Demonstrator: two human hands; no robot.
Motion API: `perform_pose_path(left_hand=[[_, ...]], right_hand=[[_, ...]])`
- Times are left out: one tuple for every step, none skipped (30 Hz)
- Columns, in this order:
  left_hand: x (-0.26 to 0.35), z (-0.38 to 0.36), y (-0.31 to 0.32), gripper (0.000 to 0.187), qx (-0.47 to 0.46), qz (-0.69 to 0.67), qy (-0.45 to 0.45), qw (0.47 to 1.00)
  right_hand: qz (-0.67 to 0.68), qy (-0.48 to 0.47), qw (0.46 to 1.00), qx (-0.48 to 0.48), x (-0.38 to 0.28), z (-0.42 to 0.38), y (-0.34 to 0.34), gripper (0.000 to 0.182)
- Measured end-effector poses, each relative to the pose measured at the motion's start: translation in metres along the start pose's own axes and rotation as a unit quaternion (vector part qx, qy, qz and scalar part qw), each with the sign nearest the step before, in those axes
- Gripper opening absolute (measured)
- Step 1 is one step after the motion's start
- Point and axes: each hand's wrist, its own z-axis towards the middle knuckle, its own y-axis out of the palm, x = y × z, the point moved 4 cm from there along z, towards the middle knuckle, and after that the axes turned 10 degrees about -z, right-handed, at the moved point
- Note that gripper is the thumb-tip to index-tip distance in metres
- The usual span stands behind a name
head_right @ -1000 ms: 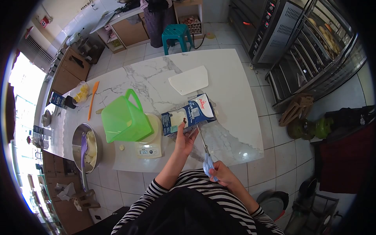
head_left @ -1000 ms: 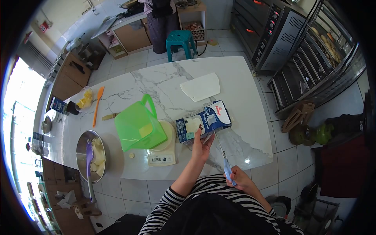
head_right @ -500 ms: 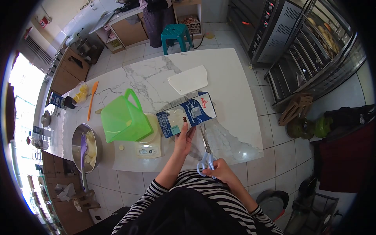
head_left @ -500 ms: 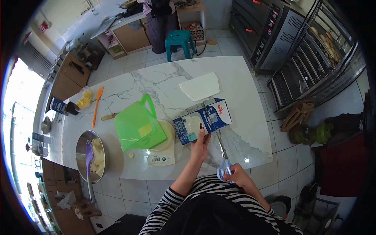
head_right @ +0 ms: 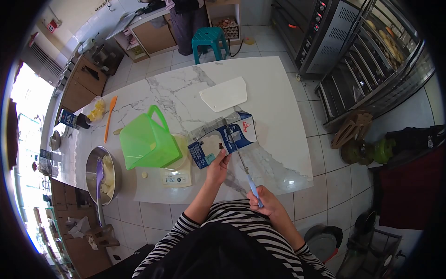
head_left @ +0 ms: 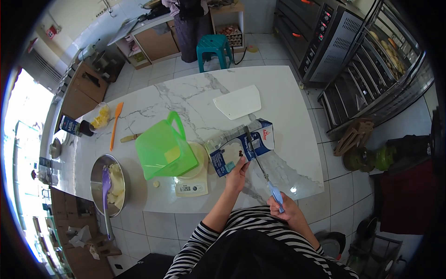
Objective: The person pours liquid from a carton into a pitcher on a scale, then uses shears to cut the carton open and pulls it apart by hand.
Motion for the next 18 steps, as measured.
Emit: perform_pose_path(left_hand=[[0.001,0.0,-0.001,0.023,0.001,0.0,0.001,1.0],[0.001,-0.002,0.0,0.024,0.0,0.027,-0.014,1.0],[0.0,-0.002,0.001,0.025,-0.001,0.054,-0.028,0.998],[0.0,-0.003,0.002,0.025,0.0,0.053,-0.028,0.998],[-0.002,-0.003,0.003,0.025,-0.009,0.061,-0.031,0.998],[-0.002,-0.003,0.004,0.026,-0.019,0.068,-0.034,0.997],[-0.002,-0.004,0.004,0.026,-0.018,0.068,-0.034,0.997],[-0.002,-0.004,0.004,0.026,-0.022,0.07,-0.044,0.996],[-0.002,-0.004,0.005,0.026,-0.027,0.072,-0.053,0.996],[-0.003,-0.003,0.004,0.026,-0.027,0.071,-0.053,0.996],[-0.004,-0.003,0.003,0.026,-0.026,0.066,-0.054,0.996],[-0.005,-0.003,0.001,0.026,-0.026,0.061,-0.055,0.996],[-0.007,-0.004,0.0,0.026,-0.025,0.06,-0.054,0.996],[-0.008,-0.004,-0.001,0.026,-0.023,0.052,-0.044,0.997],[-0.01,-0.004,-0.001,0.027,-0.021,0.045,-0.034,0.998],[-0.013,-0.005,-0.003,0.027,-0.021,0.045,-0.034,0.998],[-0.014,-0.005,-0.004,0.027,-0.021,0.051,-0.02,0.998],[-0.015,-0.006,-0.005,0.027,-0.02,0.057,-0.005,0.998]], right_hand=[[0.018,0.005,0.999,-0.029,0.001,0.001,-0.002,0.045],[0.018,0.006,0.999,-0.029,-0.001,0.002,-0.004,0.045],[0.025,-0.003,0.998,-0.05,-0.003,0.002,-0.005,0.046],[0.031,-0.012,0.997,-0.07,-0.004,0.003,-0.005,0.047],[0.031,-0.011,0.997,-0.071,-0.003,0.004,-0.005,0.047],[0.043,-0.026,0.996,-0.071,-0.003,0.004,-0.004,0.048],[0.056,-0.04,0.995,-0.071,-0.002,0.004,-0.003,0.048],[0.056,-0.04,0.995,-0.069,0.001,0.004,-0.003,0.048],[0.054,-0.061,0.994,-0.07,0.002,0.004,-0.002,0.048],[0.052,-0.082,0.993,-0.072,0.003,0.005,-0.001,0.048],[0.052,-0.082,0.993,-0.072,0.004,0.005,0.001,0.048],[0.079,-0.077,0.992,-0.054,0.005,0.005,0.002,0.047],[0.105,-0.072,0.991,-0.037,0.005,0.005,0.004,0.046],[0.104,-0.071,0.991,-0.037,0.004,0.005,0.01,0.046],[0.048,-0.074,0.996,0.005,0.002,0.003,0.015,0.046],[-0.008,-0.076,0.996,0.047,0.002,0.003,0.016,0.047],[-0.008,-0.076,0.996,0.047,0.004,0.004,0.017,0.047],[-0.013,-0.069,0.994,0.081,0.007,0.003,0.014,0.046]])
